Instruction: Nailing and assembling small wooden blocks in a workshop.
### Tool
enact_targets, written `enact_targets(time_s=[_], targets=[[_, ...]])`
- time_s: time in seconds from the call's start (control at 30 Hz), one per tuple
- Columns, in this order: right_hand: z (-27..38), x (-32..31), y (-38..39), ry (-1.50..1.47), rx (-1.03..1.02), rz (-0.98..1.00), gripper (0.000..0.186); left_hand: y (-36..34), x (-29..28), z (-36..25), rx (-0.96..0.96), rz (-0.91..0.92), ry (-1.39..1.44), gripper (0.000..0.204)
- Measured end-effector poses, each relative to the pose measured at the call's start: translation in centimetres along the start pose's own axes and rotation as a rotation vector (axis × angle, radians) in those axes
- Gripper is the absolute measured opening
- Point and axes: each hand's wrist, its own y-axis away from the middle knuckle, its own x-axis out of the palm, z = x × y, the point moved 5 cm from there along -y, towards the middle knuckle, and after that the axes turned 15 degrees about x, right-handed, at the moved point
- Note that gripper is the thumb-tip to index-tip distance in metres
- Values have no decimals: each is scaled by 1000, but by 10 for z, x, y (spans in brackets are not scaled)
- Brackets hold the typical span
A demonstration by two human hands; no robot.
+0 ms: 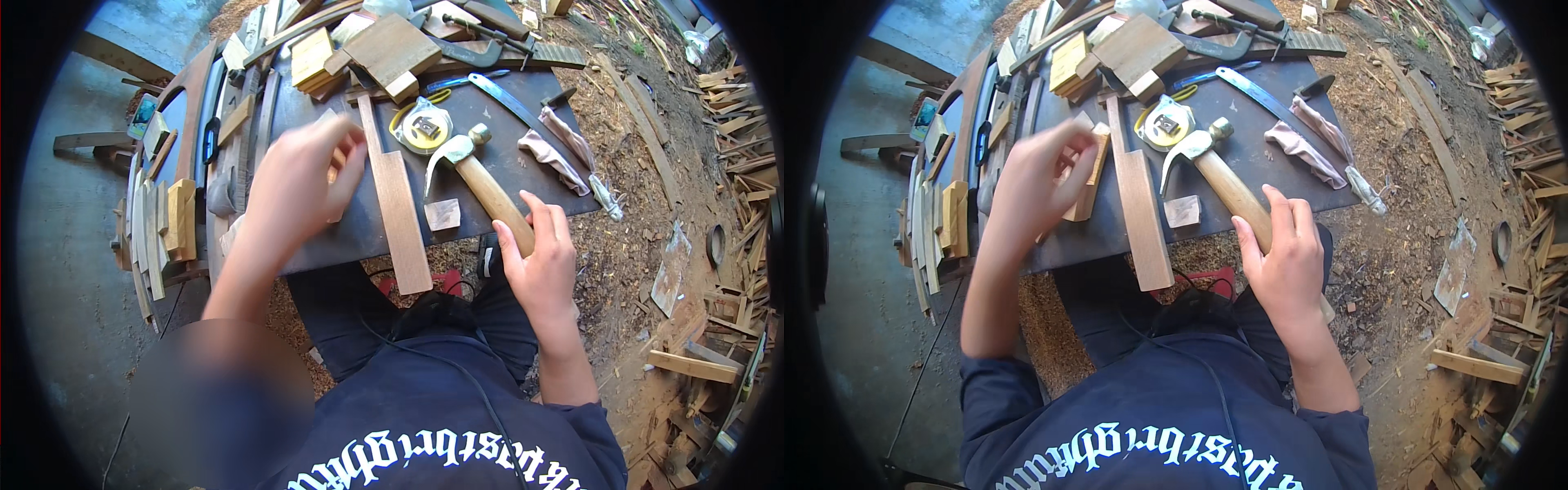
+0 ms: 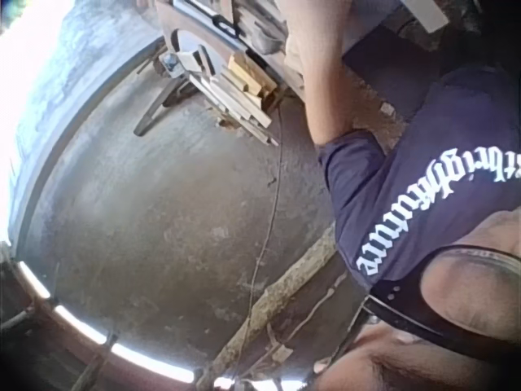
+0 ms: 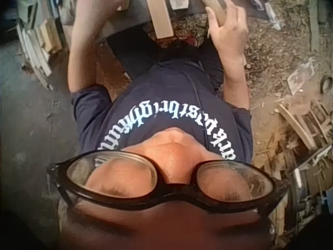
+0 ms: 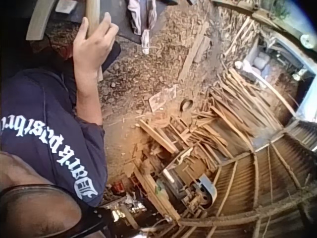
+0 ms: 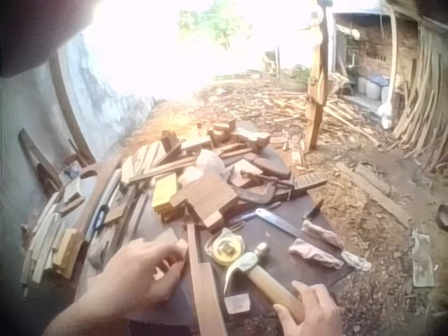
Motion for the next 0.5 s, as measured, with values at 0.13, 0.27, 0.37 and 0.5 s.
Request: enact_targets(time_s=[0.13,0.27,0.37,0.5], targets=[[-5,9,3,-82,-15,-19,39,60,2,-39,-123,-80,352,8],[-10,10,-1,-169,-13,-25,35,85,39,-46,-217,-173,593,23],[-9,10,-1,-178,7,-5,34,85,60,-42,-204,-165,610,29],[-11,7,-4,-185,59,43,34,64,71,-39,-58,-251,572,31]])
